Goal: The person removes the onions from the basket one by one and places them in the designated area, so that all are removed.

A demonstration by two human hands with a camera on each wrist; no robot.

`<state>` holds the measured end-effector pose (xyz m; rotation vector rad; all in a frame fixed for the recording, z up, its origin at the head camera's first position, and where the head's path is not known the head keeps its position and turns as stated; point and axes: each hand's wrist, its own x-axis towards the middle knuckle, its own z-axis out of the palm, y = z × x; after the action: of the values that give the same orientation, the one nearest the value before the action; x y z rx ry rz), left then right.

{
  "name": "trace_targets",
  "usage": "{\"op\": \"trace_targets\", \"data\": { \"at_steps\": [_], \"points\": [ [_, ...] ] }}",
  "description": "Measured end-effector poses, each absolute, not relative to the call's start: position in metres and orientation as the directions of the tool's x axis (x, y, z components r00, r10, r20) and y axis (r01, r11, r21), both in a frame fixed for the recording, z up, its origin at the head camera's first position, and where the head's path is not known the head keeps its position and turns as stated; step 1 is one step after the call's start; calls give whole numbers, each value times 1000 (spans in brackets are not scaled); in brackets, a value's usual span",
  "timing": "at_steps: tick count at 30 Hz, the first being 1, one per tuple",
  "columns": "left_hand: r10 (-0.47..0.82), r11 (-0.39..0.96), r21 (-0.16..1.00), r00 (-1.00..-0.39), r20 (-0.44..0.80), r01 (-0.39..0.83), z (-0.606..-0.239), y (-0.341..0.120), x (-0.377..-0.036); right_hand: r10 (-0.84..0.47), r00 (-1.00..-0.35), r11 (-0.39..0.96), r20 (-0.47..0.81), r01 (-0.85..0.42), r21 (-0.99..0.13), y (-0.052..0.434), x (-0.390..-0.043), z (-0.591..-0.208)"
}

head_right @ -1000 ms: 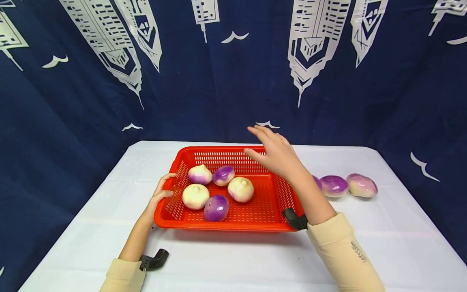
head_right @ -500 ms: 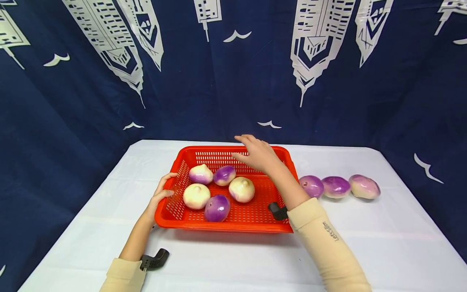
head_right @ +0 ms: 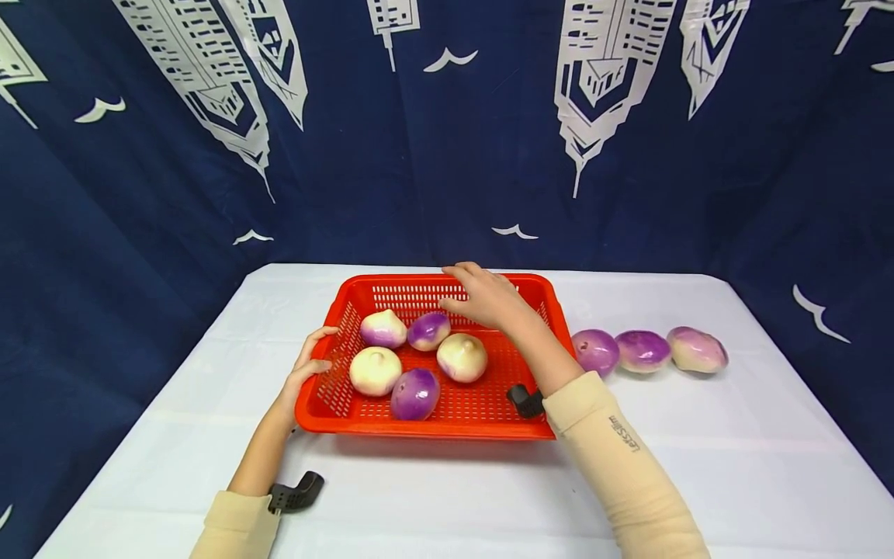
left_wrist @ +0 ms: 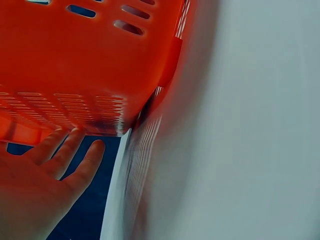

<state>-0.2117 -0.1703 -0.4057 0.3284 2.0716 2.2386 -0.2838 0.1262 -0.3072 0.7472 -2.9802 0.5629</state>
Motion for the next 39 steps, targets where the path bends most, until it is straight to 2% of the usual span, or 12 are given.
{"op": "trace_targets", "data": {
  "at_steps": [8, 26, 34, 39],
  "points": [
    [196, -95, 992, -975, 101, 83, -407, -171, -212, -474, -877, 817, 77, -471, -334, 119, -290, -306],
    [197, -84, 991, -974, 115, 100, -407, -171, -212, -540, -840, 795, -64, -483, -368, 94, -306, -332],
    [202, -89, 991, -973, 116, 99, -406, -171, -211, -593, -793, 766, -142, -501, -403, 95, -309, -340],
    [200, -107, 990, -973, 113, 94, -406, -171, -212, -632, -761, 738, -144, -535, -412, 94, -312, -347]
  ]
}}
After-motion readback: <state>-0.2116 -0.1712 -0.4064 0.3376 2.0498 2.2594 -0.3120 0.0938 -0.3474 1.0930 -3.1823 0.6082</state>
